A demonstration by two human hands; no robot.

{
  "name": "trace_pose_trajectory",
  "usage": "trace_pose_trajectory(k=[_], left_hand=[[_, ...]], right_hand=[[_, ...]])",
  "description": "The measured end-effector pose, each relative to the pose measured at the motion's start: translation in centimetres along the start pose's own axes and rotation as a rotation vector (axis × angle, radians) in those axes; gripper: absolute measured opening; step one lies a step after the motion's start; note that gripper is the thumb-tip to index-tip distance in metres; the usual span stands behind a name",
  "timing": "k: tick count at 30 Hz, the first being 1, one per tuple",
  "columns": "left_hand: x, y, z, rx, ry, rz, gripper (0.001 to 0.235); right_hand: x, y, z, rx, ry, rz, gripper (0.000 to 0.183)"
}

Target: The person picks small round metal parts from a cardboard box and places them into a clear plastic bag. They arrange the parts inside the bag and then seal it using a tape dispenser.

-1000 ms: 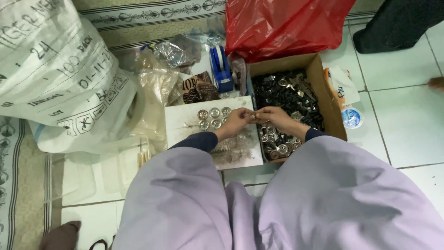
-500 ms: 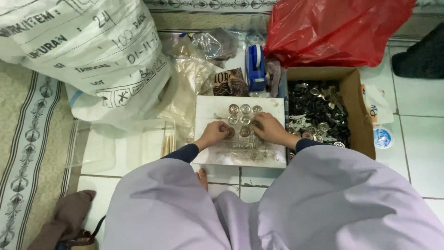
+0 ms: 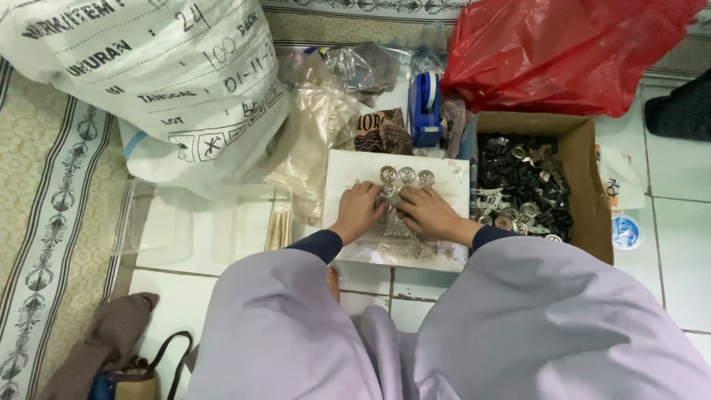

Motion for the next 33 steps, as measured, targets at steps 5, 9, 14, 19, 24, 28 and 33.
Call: trace_pose_trajectory(k=[5,9,14,19,24,28,33], left_hand=[[-0.6,0.6,-0.1,-0.081,0.005,-0.018,0.041],[-1.0,0.4,-1.1,-0.187,0.113,0.061,0.047],[-1.9,0.1,-1.1,-0.246,0.178,0.089,0.05],[-3.9,0.6,-0.1,-0.267,0.204,0.085,0.058],[-4.2,0.7,-0.1,-0.285,0.217,0.074,0.061],[-4.8,1.0,0.3,-0.282,0.215,0.061,0.062],[-4.7,1.0,0.2,-0.268,0.204,0.118,0.065]], right_hand=[[-1.1,-0.6,-3.4,-0.15,0.057,0.007,0.044],[-1.4,-1.0,-5.9,-0.266,0.118,0.005,0.046],[-0.6,-1.7,-5.0,-0.197,0.044,0.032,0.043],[-0.9,-2.2,-1.6,0.008,-0.103,-0.016,0.047],[-0.3,-2.1,-1.3,0.058,-0.108,-0.051,0.044],[-0.8,-2.2,-1.6,0.043,-0.101,-0.032,0.046],[-2.0,-2.7,-2.1,-0.011,-0.062,0.09,0.064]])
Point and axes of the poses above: each hand's wrist, its own y-axis towards the middle knuckle, its own x-axis out of the back of the hand, z = x × y, the point moved 10 cm from there along y, towards the middle knuckle, and after that the axes turned 2 degrees about z, right-handed, at the moved point
